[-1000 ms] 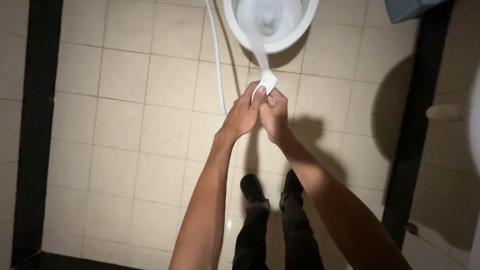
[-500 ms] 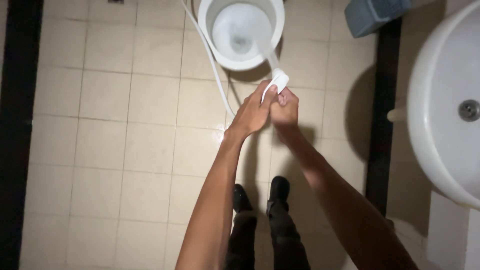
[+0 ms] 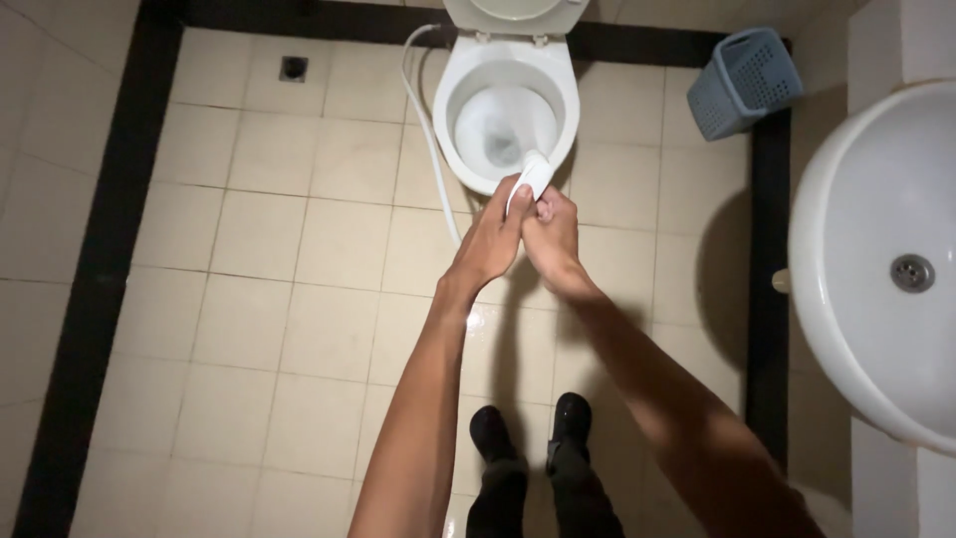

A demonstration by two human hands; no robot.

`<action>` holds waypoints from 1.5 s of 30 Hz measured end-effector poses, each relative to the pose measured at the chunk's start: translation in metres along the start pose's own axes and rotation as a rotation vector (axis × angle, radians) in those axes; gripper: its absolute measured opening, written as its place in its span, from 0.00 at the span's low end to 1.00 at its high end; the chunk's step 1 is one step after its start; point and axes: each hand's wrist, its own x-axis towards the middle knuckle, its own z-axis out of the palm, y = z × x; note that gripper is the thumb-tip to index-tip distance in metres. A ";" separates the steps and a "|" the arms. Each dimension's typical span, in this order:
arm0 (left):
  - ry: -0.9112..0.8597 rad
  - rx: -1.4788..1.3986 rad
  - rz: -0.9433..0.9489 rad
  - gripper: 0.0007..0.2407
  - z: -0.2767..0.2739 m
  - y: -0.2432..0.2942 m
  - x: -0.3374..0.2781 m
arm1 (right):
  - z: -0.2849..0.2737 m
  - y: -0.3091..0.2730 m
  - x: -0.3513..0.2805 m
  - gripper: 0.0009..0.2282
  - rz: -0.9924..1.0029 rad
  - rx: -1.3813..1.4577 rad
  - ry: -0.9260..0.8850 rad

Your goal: The person cleans a toilet using a yellow sponge and a handheld bidet sprayer. They wipe the toilet tank, seat, and rim with the sponge, then rinse the bowl and their hands with the sprayer before closing the lid.

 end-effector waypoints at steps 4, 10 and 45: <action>0.058 -0.026 0.114 0.24 -0.011 0.006 0.003 | 0.010 -0.017 0.008 0.09 -0.038 -0.184 0.036; 0.147 -0.083 0.150 0.24 -0.017 0.027 0.011 | 0.015 -0.045 0.026 0.09 -0.251 -0.136 -0.085; 0.005 -0.037 0.276 0.25 0.093 0.041 0.081 | -0.118 -0.044 0.060 0.09 -0.211 -0.200 0.038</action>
